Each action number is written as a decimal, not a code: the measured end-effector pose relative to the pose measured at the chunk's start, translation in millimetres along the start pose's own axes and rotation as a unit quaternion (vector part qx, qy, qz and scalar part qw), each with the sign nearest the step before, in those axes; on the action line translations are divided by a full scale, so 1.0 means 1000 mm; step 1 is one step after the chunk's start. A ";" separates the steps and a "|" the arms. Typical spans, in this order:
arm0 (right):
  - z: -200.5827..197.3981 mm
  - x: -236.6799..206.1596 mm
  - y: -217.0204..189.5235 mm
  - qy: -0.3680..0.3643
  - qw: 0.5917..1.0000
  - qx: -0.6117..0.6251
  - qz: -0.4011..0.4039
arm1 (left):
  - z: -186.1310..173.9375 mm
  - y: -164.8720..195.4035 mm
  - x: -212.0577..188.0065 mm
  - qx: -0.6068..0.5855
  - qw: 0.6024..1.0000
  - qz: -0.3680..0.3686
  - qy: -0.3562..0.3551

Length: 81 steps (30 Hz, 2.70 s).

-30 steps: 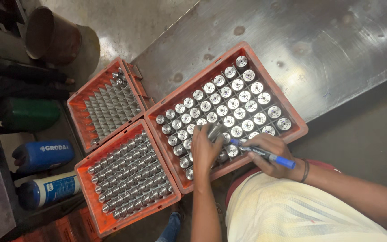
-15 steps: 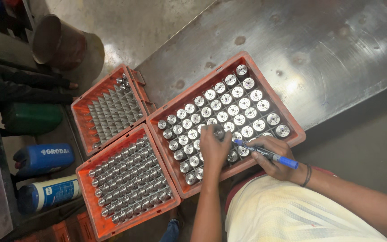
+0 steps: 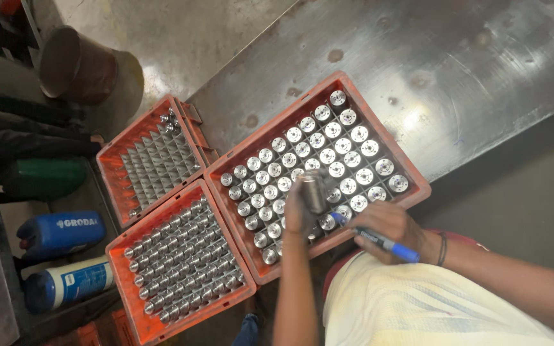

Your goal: The person picks small cylindrical metal parts from an orange crate, marks each with a blue marker, and places them into a second crate. The process is repeated continuously across multiple parts.

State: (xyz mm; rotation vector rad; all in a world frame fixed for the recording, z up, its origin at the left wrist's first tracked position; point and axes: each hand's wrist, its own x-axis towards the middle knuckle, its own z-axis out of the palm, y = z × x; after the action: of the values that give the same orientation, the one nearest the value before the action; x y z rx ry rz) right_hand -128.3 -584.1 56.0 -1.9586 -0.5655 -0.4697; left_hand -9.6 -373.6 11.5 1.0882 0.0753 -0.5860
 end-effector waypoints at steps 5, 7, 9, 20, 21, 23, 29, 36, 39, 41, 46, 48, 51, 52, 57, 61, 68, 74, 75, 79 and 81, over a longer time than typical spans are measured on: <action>0.005 0.006 0.001 0.047 0.999 -0.005 0.003 | 0.024 -0.037 -0.010 0.060 0.993 -0.041 0.090; 0.006 0.004 -0.001 0.036 0.999 0.003 0.007 | 0.026 -0.036 -0.013 -0.024 0.992 -0.043 0.112; 0.006 0.001 -0.002 0.009 1.000 0.010 -0.006 | 0.025 -0.033 -0.013 -0.037 0.993 -0.023 0.108; 0.005 0.000 -0.003 0.014 0.999 0.027 0.039 | 0.033 -0.015 -0.007 -0.040 0.999 -0.009 0.032; 0.004 -0.001 -0.003 -0.013 0.999 0.025 0.022 | 0.037 -0.008 -0.009 0.142 0.987 0.009 0.077; 0.004 0.000 0.002 0.040 0.997 0.025 0.058 | 0.043 0.007 -0.011 0.484 0.860 0.045 0.157; 0.002 -0.005 0.010 0.081 0.993 0.029 0.086 | 0.050 0.035 -0.015 0.660 0.741 0.045 0.116; 0.004 -0.006 0.011 0.058 0.992 0.040 0.109 | 0.048 0.031 0.032 0.697 0.682 0.019 0.219; 0.001 -0.004 0.010 0.071 0.992 0.024 0.105 | 0.029 0.043 0.038 0.663 0.721 0.032 0.200; -0.001 0.000 0.009 0.084 0.991 0.027 0.100 | 0.009 0.052 0.028 0.594 0.769 0.165 0.168; 0.002 0.011 0.003 0.045 0.999 -0.012 0.006 | 0.004 0.014 0.015 0.017 0.995 0.096 0.037; 0.003 0.017 0.005 0.028 0.999 -0.019 -0.017 | 0.014 -0.011 0.013 -0.045 0.997 -0.001 0.059; 0.004 0.020 0.003 0.076 0.997 -0.021 0.020 | 0.022 -0.031 0.003 -0.012 0.995 -0.007 0.099; 0.004 0.019 0.002 0.041 0.999 -0.010 0.005 | 0.024 -0.034 0.001 -0.034 0.993 -0.014 0.109; 0.007 0.011 0.004 0.067 0.996 0.024 0.057 | 0.026 -0.030 -0.002 0.008 0.993 0.005 0.117; 0.010 0.005 0.009 0.018 0.999 0.032 0.026 | 0.026 -0.031 0.003 0.037 0.995 0.019 0.089; 0.008 0.004 0.008 0.029 0.998 0.031 0.048 | 0.030 -0.006 0.007 0.137 0.988 0.016 0.069; 0.002 0.004 0.011 0.079 0.992 0.021 0.095 | 0.046 0.035 0.009 0.634 0.750 0.127 0.139; 0.002 0.003 0.011 0.081 0.992 0.019 0.097 | 0.048 0.039 0.011 0.636 0.747 0.115 0.155; 0.004 0.001 0.014 0.071 0.992 0.018 0.106 | 0.051 0.043 0.034 0.660 0.708 0.103 0.228; 0.006 0.001 0.014 0.074 0.992 0.011 0.098 | 0.053 0.046 0.051 0.676 0.686 0.098 0.250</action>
State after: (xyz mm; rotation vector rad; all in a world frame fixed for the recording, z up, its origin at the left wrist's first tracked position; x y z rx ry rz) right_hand -119.0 -583.6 43.5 -1.9159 -0.2783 -0.4776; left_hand 43.9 -424.0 57.1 2.6740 -0.0214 -0.0133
